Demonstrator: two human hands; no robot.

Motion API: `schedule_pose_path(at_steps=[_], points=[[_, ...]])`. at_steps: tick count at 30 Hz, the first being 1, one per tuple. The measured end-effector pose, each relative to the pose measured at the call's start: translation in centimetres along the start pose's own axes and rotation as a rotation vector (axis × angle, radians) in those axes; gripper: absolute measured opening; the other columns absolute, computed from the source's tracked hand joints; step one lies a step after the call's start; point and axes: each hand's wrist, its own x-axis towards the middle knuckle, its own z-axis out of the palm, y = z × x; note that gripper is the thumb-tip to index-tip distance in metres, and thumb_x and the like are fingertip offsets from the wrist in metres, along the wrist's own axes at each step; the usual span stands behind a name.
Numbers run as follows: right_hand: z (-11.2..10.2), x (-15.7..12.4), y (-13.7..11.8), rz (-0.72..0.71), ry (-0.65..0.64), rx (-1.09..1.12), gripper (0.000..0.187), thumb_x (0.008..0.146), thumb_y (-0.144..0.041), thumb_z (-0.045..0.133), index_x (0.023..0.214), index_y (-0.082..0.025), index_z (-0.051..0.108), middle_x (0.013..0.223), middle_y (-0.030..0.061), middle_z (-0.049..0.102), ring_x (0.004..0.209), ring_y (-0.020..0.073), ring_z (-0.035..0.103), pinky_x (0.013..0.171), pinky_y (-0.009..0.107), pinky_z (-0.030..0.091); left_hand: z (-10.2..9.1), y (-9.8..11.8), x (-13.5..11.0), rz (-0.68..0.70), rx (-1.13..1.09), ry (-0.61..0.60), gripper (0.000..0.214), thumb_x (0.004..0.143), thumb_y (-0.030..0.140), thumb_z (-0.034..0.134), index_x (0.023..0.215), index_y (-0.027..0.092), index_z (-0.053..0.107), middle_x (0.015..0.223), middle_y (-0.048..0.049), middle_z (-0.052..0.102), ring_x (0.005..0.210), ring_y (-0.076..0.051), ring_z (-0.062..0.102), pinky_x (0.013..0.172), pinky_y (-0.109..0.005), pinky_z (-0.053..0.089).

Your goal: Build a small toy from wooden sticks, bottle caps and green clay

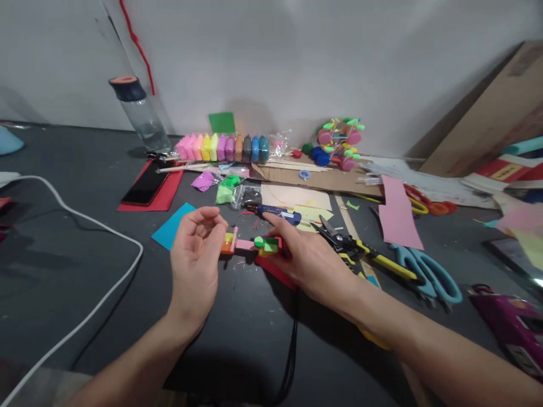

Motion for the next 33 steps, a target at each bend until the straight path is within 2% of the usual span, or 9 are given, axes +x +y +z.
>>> schedule_pose_path(at_steps=[3,6,8,12,15,22,27,30,33], points=[[-1.5,-0.5,-0.8,0.073,0.086,0.034,0.062,0.087,-0.021,0.064,0.144,-0.018,0.040,0.104,0.0084,0.075,0.066,0.0172,0.067,0.060,0.030,0.053,-0.2,0.0,0.3,0.067,-0.051,0.114,0.016,0.086,0.023,0.065,0.102,0.021,0.059,0.098,-0.0013,0.060,0.092,-0.012,0.060,0.080,-0.023,0.049],[-3.0,-1.4,-1.5,0.181,0.196,0.147,0.060,0.086,-0.025,0.066,0.141,-0.022,0.042,0.098,0.0053,0.074,0.061,0.0152,0.063,0.056,0.028,0.051,-0.1,0.3,0.1,-0.057,-0.154,0.120,0.018,0.092,0.033,0.057,0.106,0.023,0.057,0.114,-0.0046,0.059,0.107,-0.015,0.059,0.085,-0.026,0.050],[-3.6,-2.2,-2.0,0.218,0.258,0.231,0.059,0.086,-0.026,0.067,0.140,-0.026,0.043,0.096,0.0036,0.072,0.060,0.0145,0.062,0.055,0.027,0.051,0.4,0.5,-0.8,-0.218,-0.211,-0.032,0.027,0.093,0.042,0.054,0.112,0.023,0.057,0.124,-0.0075,0.059,0.113,-0.018,0.059,0.087,-0.030,0.052],[-3.6,-3.6,-3.1,0.142,0.328,0.234,0.059,0.086,-0.022,0.066,0.139,-0.026,0.041,0.101,0.0047,0.069,0.062,0.0141,0.061,0.054,0.026,0.052,1.3,0.6,-2.9,-0.462,-0.363,-0.497,0.043,0.082,0.040,0.071,0.121,0.023,0.060,0.131,-0.0105,0.062,0.118,-0.024,0.061,0.092,-0.038,0.054],[-3.0,-4.1,-3.8,0.088,0.357,0.158,0.058,0.086,-0.021,0.067,0.138,-0.025,0.043,0.106,0.0063,0.069,0.065,0.0147,0.062,0.054,0.026,0.051,1.3,0.6,-3.4,-0.583,-0.437,-0.628,0.044,0.083,0.040,0.071,0.122,0.023,0.062,0.127,-0.0108,0.065,0.115,-0.025,0.064,0.094,-0.040,0.054],[-2.2,-4.6,-3.7,0.050,0.336,0.148,0.055,0.089,-0.031,0.068,0.137,-0.023,0.044,0.108,0.0071,0.070,0.075,0.0177,0.068,0.064,0.028,0.058,0.7,0.1,-2.5,-0.734,-0.510,-0.608,0.033,0.081,0.030,0.077,0.113,0.027,0.069,0.100,-0.0040,0.073,0.080,-0.016,0.070,0.061,-0.023,0.057],[-2.9,-4.8,-3.3,-0.003,0.354,0.231,0.036,0.094,-0.037,0.062,0.128,-0.028,0.053,0.115,0.0057,0.066,0.102,0.0196,0.067,0.083,0.030,0.058,1.1,-0.2,-2.7,-0.717,-0.518,-0.580,0.029,0.078,0.027,0.080,0.106,0.025,0.074,0.093,-0.0024,0.071,0.077,-0.013,0.066,0.066,-0.022,0.057],[-3.0,-4.8,-3.1,-0.037,0.438,0.217,0.021,0.095,-0.027,0.062,0.115,-0.025,0.061,0.116,0.0068,0.065,0.107,0.0177,0.065,0.089,0.029,0.056,1.5,-0.1,-2.7,-0.686,-0.485,-0.556,0.029,0.076,0.025,0.082,0.104,0.025,0.076,0.097,-0.0029,0.068,0.076,-0.012,0.063,0.061,-0.020,0.055],[-2.7,-4.7,-3.1,-0.038,0.473,0.179,0.017,0.092,-0.022,0.066,0.109,-0.022,0.065,0.114,0.0076,0.066,0.106,0.0169,0.065,0.090,0.029,0.055,1.6,-0.1,-2.8,-0.700,-0.466,-0.553,0.028,0.077,0.022,0.080,0.104,0.025,0.075,0.102,-0.0032,0.068,0.074,-0.012,0.062,0.060,-0.021,0.056]])
